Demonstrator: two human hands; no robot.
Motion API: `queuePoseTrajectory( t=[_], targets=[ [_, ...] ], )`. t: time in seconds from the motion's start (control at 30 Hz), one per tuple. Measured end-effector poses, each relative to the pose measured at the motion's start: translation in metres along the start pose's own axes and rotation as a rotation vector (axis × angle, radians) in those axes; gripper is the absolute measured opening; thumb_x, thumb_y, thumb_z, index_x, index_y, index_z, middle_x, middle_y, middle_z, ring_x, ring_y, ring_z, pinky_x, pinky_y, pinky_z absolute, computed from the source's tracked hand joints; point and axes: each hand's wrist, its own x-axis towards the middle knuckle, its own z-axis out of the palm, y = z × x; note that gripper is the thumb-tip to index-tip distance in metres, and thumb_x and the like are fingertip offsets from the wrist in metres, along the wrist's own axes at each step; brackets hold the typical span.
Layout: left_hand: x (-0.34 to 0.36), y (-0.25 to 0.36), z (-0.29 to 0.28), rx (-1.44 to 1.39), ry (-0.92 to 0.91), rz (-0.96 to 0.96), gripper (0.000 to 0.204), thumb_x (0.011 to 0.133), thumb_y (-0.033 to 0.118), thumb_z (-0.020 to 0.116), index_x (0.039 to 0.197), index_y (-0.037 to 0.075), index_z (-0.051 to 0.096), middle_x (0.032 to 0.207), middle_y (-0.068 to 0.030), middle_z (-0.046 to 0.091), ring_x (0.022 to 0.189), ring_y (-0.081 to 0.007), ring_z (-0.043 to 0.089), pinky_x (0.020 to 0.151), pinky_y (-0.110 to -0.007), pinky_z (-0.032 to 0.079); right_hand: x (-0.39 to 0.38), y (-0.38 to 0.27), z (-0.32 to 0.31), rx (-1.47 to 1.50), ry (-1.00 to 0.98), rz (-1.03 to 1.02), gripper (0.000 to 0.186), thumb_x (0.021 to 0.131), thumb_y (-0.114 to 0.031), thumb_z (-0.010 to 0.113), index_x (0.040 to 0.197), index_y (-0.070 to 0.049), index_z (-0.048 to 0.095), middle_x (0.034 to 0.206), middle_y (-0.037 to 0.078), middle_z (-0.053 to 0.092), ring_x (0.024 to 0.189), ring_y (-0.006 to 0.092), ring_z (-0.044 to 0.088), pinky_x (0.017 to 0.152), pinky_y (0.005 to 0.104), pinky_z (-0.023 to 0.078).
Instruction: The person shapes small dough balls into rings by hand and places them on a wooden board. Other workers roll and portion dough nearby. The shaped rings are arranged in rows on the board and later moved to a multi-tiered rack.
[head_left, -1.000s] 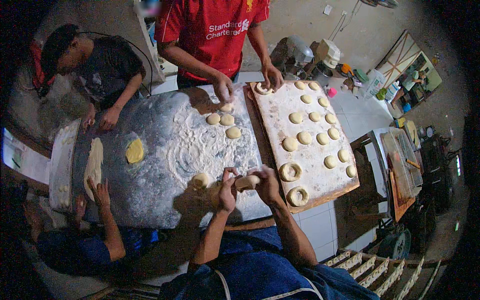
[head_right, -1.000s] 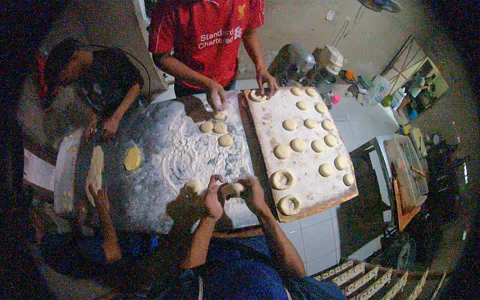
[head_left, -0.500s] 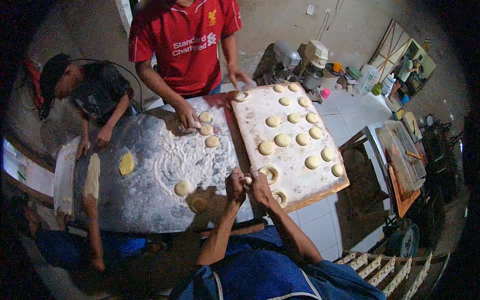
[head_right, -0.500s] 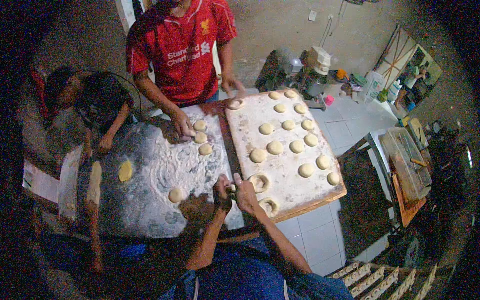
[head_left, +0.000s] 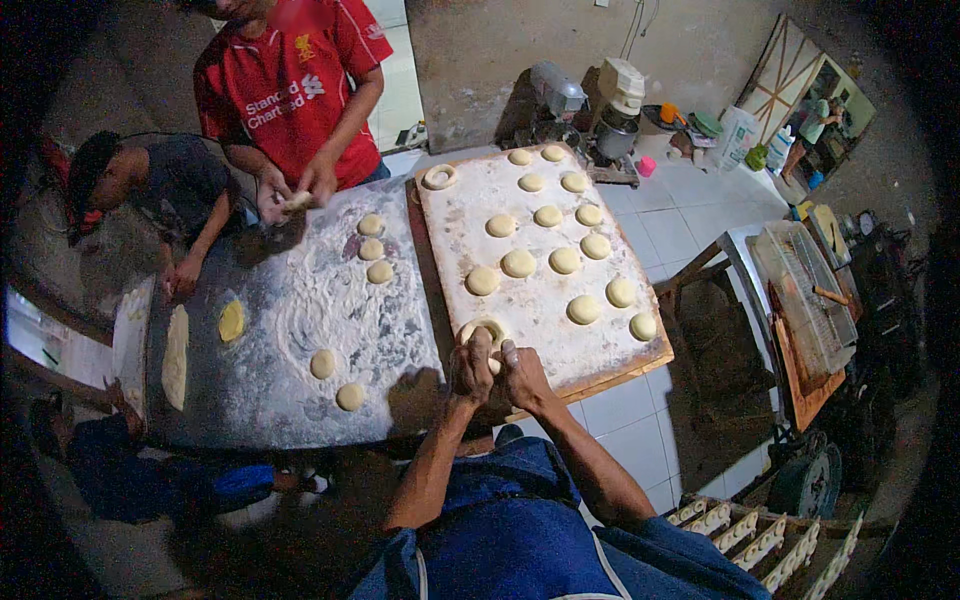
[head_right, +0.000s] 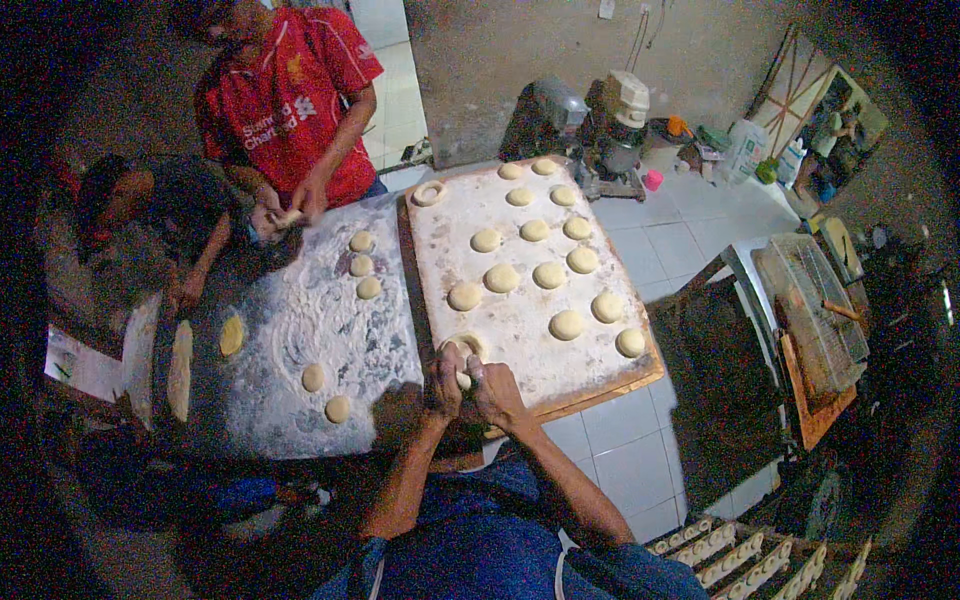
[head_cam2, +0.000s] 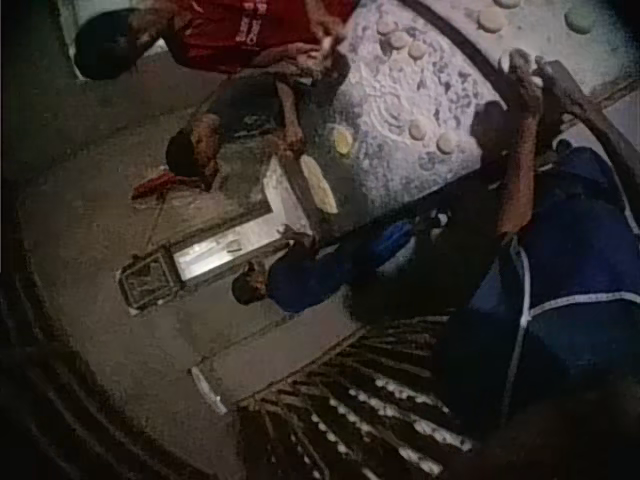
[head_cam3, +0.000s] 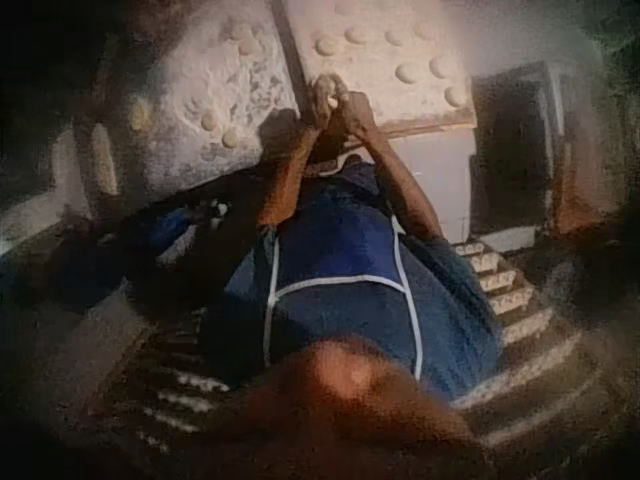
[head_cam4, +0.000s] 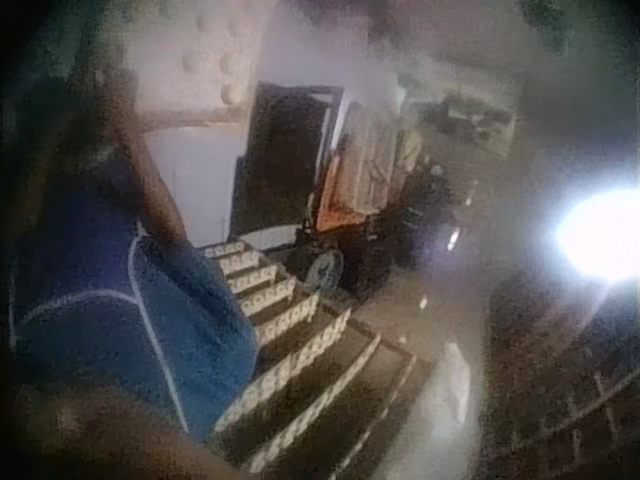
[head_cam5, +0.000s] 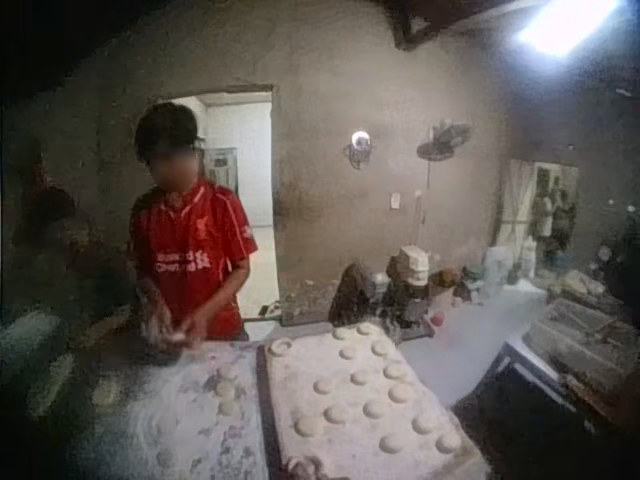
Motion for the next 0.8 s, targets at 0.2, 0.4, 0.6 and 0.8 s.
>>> queuePoseTrajectory(
  t=[0.2, 0.4, 0.6, 0.8],
  targets=[
    [-0.003, 0.014, 0.021, -0.154, -0.038, -0.299, 0.032, 0.090, 0.033, 0.048, 0.095, 0.002, 0.050, 0.074, -0.0136, 0.053, 0.066, -0.0274, 0.055, 0.056, -0.035, 0.042, -0.018, 0.003, -0.024, 0.303, 0.174, -0.025, 0.072, 0.097, -0.053, 0.032, 0.065, 0.008, 0.052, 0.051, 0.020, 0.043, 0.046, 0.0336, 0.046, 0.049, 0.0456, 0.037],
    [0.000, 0.027, 0.039, 0.115, -0.074, -0.131, 0.028, 0.092, 0.027, 0.043, 0.086, 0.002, 0.052, 0.070, -0.0170, 0.053, 0.069, -0.0311, 0.057, 0.059, -0.039, 0.042, -0.023, 0.004, -0.034, 0.245, 0.228, -0.088, 0.060, 0.095, -0.044, 0.042, 0.068, 0.006, 0.058, 0.051, 0.019, 0.048, 0.045, 0.0293, 0.048, 0.048, 0.0429, 0.039],
    [-0.005, 0.004, 0.046, 0.021, -0.241, -0.076, 0.042, 0.098, 0.036, 0.035, 0.077, 0.001, 0.044, 0.070, -0.0136, 0.042, 0.066, -0.0234, 0.045, 0.060, -0.038, 0.038, -0.048, 0.033, -0.056, 0.577, 0.113, 0.090, 0.037, 0.091, -0.033, 0.053, 0.077, 0.000, 0.061, 0.067, 0.002, 0.057, 0.065, 0.0140, 0.054, 0.063, 0.0296, 0.045],
    [0.025, 0.060, 0.062, 0.283, -0.183, -0.607, 0.026, 0.093, 0.021, 0.048, 0.102, -0.004, 0.052, 0.092, -0.0203, 0.057, 0.090, -0.0352, 0.053, 0.085, -0.045, 0.042, -0.063, 0.022, -0.082, 0.087, 0.294, 0.195, 0.046, 0.073, -0.020, 0.077, 0.108, 0.002, 0.057, 0.077, 0.017, 0.063, 0.069, 0.0290, 0.064, 0.066, 0.0389, 0.051]
  ],
)
